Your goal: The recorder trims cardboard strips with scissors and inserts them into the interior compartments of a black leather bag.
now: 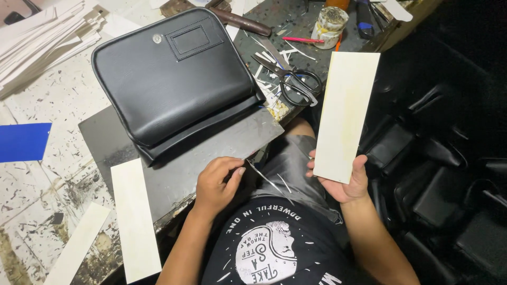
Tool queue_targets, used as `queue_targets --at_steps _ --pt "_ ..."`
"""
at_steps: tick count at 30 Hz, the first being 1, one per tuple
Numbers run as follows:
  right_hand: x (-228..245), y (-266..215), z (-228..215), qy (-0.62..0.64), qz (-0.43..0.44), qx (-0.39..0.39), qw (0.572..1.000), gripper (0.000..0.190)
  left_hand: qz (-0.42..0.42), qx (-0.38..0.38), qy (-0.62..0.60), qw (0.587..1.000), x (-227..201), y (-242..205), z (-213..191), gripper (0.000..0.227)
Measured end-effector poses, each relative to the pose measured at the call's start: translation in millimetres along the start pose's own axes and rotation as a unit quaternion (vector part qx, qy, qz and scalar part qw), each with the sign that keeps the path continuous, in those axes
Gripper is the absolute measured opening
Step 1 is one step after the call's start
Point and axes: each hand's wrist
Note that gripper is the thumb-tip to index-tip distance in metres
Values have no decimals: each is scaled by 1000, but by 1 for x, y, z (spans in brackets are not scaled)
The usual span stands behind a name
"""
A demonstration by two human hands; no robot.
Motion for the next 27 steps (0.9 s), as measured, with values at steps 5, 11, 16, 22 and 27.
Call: queue_targets --at_steps 5,11,16,22,27 --pt "6 -17 2 2 -12 5 1000 86 24 3 12 1000 -2 0 5 12" --pt "17 -30 6 83 12 65 994 91 14 -2 81 997 -62 -7 -30 27" --pt "20 -9 -15 117 9 144 983 99 -21 -18 180 983 -79 -33 -74 37" --pt "24 11 -64 36 79 -2 996 117 -300 0 373 878 -74 -73 -125 92" --pt "-13 33 -144 -27 116 -66 991 65 -456 33 488 743 -60 -104 -135 125"
Point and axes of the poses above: each hand's wrist, its own y-axis towards the middle knuckle, its own z-axis out of the palm, x = y × z, and after that the axes turned 3 degrees about -y, right-handed
